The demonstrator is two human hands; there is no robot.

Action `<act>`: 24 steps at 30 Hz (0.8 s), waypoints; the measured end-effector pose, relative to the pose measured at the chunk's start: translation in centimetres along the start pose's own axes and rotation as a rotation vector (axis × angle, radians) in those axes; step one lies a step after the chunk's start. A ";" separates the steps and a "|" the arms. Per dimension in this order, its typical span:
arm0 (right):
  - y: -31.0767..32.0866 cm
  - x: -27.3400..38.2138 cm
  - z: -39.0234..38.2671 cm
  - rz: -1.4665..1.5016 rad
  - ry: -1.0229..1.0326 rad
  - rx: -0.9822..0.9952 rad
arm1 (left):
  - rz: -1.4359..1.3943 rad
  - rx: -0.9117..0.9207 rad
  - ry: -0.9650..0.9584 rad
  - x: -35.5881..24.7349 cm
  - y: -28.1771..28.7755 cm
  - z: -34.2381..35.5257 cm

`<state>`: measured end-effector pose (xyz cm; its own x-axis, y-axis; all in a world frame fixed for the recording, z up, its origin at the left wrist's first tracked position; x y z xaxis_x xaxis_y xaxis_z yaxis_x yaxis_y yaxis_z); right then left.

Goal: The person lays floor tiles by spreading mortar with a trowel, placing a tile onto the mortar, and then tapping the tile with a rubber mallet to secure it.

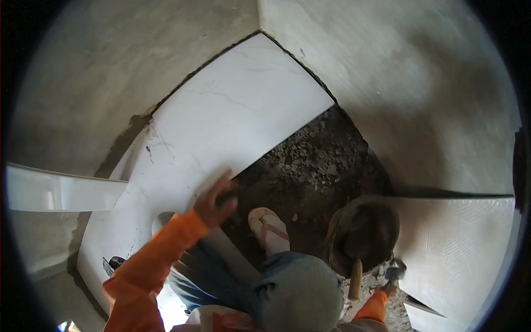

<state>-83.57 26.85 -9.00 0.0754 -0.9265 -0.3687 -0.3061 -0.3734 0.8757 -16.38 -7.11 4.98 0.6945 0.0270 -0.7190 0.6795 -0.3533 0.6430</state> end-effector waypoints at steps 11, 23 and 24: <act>24.8 11.2 -21.9 0.989 0.895 0.202 | 0.846 -0.179 0.332 12.0 -1.3 18.3; 7.7 54.9 -50.8 0.404 1.612 0.500 | 0.706 -0.434 0.431 16.0 4.7 22.8; 7.5 55.6 -51.8 0.403 1.685 0.434 | 0.692 -0.445 0.483 16.4 5.3 22.4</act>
<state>-32.46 -29.84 -6.79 0.6483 -0.0951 0.7554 -0.7314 -0.3535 0.5832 -6.67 -29.49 -9.35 0.9313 0.3638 -0.0185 0.0395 -0.0504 0.9979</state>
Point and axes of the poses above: each hand's wrist, its own z-axis towards the middle knuckle, its own y-axis out of the back of the hand, x = y × z, the point moved 6 cm from there along z, towards the middle knuckle, and after that the axes turned 10 degrees about z, right-handed, at the moved point
